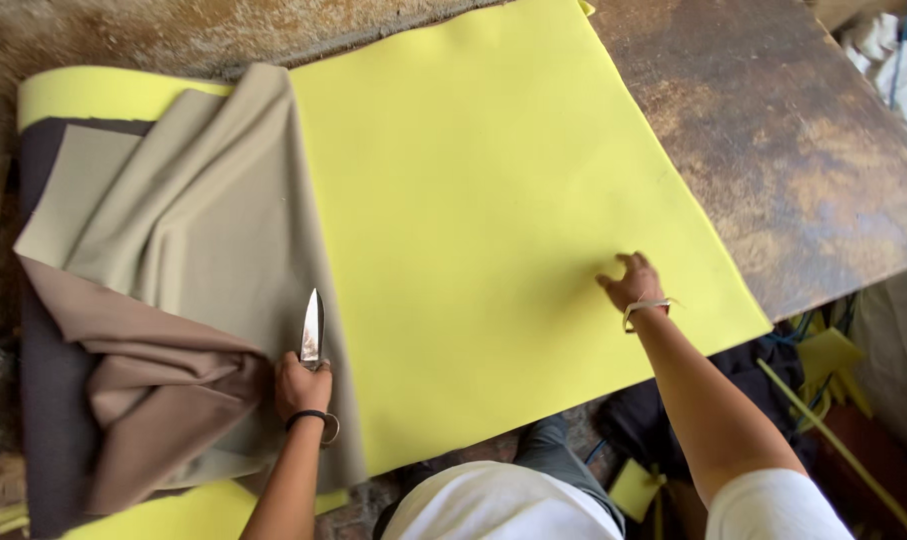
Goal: The person lays brown fabric over a yellow foam sheet on a work table, smooths it flat, trims excess fabric and foam from the edges with shears and a long blade, then sprays adhesive onto the foam with a spray gun and folds the fabric over the foam, pressing it down.
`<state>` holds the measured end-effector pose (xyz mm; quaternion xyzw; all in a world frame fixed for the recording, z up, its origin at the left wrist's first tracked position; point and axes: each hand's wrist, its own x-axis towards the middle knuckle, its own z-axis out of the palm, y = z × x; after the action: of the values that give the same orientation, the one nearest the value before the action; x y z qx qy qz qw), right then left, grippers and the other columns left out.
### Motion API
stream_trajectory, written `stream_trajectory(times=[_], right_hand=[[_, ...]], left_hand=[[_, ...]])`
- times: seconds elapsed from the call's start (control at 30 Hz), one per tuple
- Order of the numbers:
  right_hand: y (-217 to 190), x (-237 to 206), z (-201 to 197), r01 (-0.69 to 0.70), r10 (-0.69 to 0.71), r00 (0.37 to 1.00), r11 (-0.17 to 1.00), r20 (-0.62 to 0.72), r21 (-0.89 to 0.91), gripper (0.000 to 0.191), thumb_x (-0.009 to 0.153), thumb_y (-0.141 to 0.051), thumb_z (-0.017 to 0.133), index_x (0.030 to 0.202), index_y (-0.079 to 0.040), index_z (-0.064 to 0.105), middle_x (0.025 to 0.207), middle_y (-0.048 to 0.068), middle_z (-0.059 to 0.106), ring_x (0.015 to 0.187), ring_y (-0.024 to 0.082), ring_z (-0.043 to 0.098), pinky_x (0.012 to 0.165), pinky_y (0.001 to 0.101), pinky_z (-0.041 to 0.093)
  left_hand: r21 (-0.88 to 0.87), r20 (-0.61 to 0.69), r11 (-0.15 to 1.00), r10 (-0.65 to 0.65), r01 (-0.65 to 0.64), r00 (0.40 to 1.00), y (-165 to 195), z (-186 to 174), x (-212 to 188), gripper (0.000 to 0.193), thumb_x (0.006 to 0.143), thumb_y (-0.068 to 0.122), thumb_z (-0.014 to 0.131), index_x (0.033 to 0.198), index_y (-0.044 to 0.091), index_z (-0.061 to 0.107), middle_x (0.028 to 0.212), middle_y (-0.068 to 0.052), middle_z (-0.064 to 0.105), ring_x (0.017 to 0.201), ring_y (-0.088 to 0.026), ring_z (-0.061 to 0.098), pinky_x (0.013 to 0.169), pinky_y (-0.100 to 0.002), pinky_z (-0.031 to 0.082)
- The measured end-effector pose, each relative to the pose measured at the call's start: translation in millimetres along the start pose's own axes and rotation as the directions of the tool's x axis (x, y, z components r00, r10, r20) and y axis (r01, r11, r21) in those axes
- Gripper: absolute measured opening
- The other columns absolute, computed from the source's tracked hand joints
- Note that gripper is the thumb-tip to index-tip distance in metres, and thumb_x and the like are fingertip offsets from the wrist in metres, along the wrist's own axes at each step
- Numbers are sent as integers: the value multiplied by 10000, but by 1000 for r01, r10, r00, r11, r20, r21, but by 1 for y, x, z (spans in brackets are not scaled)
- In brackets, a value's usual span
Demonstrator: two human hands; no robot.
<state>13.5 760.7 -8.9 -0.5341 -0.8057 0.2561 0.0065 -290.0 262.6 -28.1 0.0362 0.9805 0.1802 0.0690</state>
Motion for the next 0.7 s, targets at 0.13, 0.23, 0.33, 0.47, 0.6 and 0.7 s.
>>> stream_trajectory(times=[0.13,0.23,0.33,0.47,0.6,0.7], right_hand=[[42,109,-44,-17,5,998,983,-65,-181,905,779,-521,830,1518,-158,456,1622,193,286,1475,353,256,1168,450,300],[59,167,-61,-124,124,992,989,-6,-84,1167,711,-578,871,1585,-66,293,1613,161,310,1472,328,287,1179,460,282],[60,200,-75,-135,139,989,988,-50,78,984,712,-550,856,1481,-72,471,1513,183,478,1364,336,474,1076,452,419],[53,222,-95,-199,177,979,942,103,272,661,805,-519,808,1265,-51,721,1213,198,749,1058,316,728,950,414,552],[55,242,-119,-128,184,976,919,-119,372,565,798,-429,881,1188,-45,742,1136,165,758,965,270,742,889,379,560],[76,269,-152,-86,211,948,891,-239,446,591,749,-406,933,1188,-64,732,1132,137,733,960,229,725,861,349,556]], left_hand=[[-22,27,985,-171,172,985,50,22,-20,555,770,384,869,1128,15,659,1203,-202,652,1080,-411,648,895,-523,533],[76,21,984,-162,160,986,81,35,-29,597,754,416,891,1127,9,664,1192,-215,655,1083,-414,648,918,-514,532],[75,110,981,-189,181,976,110,54,-36,585,749,403,877,1128,14,658,1207,-193,647,1062,-404,659,886,-517,550],[107,178,994,-41,23,983,152,79,-44,593,762,416,877,1147,35,635,1232,-189,625,1098,-391,642,915,-497,542],[46,219,996,64,-76,974,201,98,-53,566,789,377,849,1192,74,589,1319,-140,562,1118,-374,631,897,-497,541],[17,263,986,157,-167,952,239,114,-61,539,782,333,849,1183,89,583,1369,-102,528,1117,-366,629,893,-496,536]])
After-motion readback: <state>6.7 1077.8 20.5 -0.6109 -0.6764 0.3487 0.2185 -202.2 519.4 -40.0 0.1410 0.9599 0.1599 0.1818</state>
